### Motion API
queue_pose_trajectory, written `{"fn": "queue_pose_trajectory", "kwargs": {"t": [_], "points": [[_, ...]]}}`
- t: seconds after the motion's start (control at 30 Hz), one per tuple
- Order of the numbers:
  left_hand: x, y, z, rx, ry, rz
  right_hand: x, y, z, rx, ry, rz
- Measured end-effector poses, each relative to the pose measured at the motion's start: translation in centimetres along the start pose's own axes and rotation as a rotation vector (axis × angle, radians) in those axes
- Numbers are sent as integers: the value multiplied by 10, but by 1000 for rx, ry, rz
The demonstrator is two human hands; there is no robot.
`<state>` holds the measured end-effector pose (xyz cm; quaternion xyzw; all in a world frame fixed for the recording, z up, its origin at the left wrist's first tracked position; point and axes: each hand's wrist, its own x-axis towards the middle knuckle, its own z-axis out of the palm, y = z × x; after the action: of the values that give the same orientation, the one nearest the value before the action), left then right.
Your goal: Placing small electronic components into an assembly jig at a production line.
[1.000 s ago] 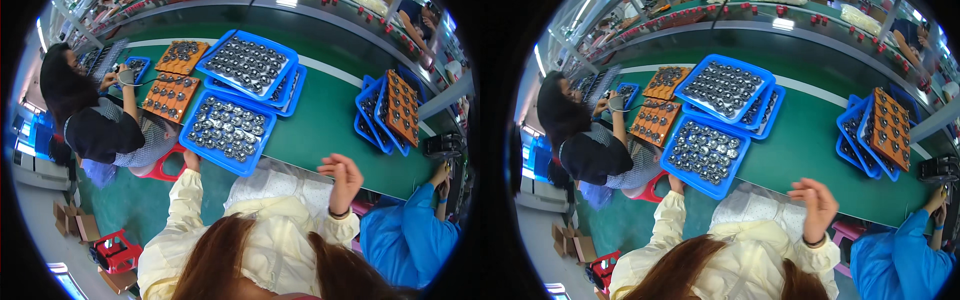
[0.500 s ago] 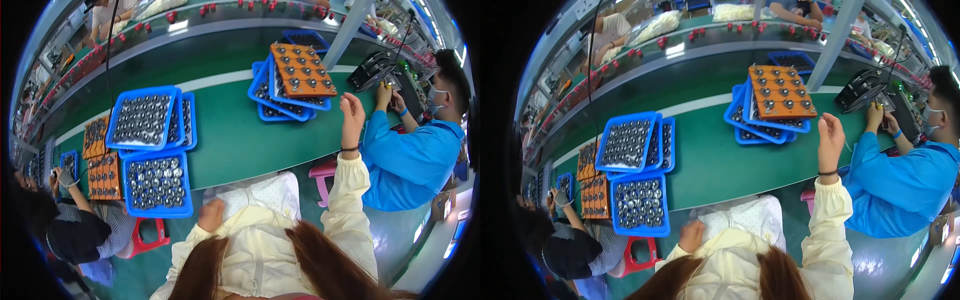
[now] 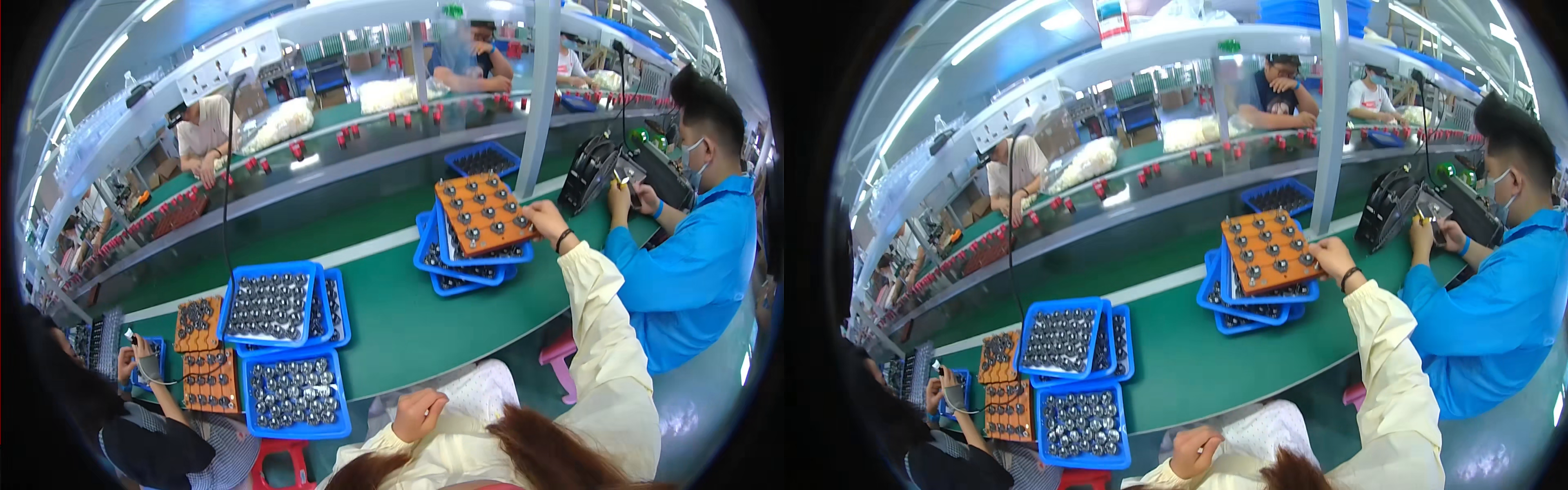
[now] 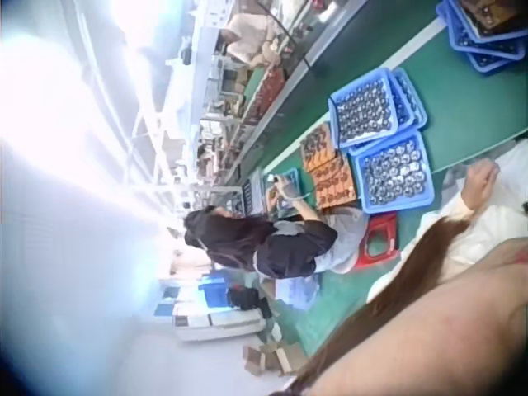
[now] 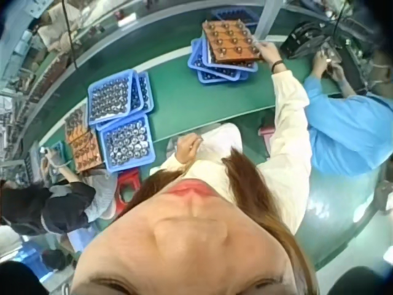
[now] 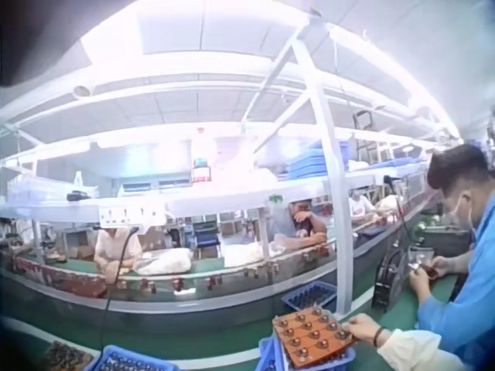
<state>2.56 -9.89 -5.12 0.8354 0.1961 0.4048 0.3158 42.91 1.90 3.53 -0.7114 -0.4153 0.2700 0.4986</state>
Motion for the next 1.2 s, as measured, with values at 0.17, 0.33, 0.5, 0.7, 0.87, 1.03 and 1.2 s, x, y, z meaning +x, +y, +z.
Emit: {"fn": "queue_pose_trajectory", "kwargs": {"t": [0.17,0.33,0.5,0.7,0.87,1.03,1.2], "points": [[7,-20,1,-38,117,-75,-3,7,4,22,-64,90],[24,-28,6,-101,178,-126,-8,34,-7,296,-176,150],[46,-28,16,-275,262,-204,-17,26,-17,382,-227,211],[59,-24,25,-419,287,-274,-24,38,-21,608,-182,57],[55,-29,19,-635,318,-306,-71,14,-32,669,-209,-135],[69,-17,12,-1112,200,-249,-147,-24,-5,715,-229,-83],[47,-29,45,-1442,115,488,-230,-36,86,1024,4,199]]}}
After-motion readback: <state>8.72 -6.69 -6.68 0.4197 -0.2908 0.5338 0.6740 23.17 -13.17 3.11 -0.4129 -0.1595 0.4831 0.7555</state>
